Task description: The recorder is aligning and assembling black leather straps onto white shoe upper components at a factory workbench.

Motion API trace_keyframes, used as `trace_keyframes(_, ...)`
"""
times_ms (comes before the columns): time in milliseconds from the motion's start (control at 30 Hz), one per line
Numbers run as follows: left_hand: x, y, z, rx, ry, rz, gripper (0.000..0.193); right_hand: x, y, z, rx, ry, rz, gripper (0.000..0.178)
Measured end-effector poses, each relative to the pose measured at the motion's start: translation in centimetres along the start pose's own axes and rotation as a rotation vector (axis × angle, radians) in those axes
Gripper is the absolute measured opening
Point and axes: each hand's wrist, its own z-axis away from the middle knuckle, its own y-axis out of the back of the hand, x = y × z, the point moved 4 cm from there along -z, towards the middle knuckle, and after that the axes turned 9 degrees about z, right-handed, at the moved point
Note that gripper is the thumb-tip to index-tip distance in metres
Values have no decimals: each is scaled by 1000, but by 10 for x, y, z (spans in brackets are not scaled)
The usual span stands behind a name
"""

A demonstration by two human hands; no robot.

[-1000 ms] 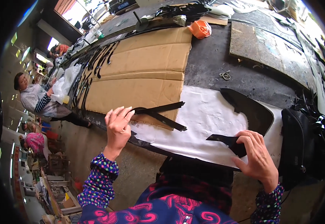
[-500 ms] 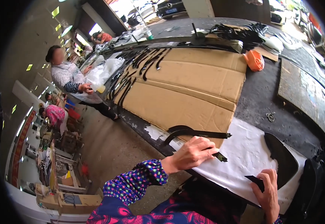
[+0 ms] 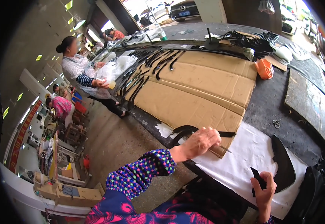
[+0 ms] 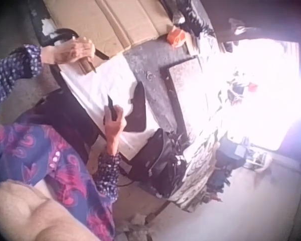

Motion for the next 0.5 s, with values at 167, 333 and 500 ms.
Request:
trace_keyframes(167, -57, 31, -28, 403, 558, 743, 16, 0, 6, 4, 80, 50, 6, 30)
trace_keyframes(333, 8, 60, -60, 337, 196, 299, 8, -12, 6, -6, 7, 7, -89, 29)
trace_keyframes(500, 66, -22, -51, -109, 3, 440, 11, -30, 28, -15, -109, 143, 143, 21)
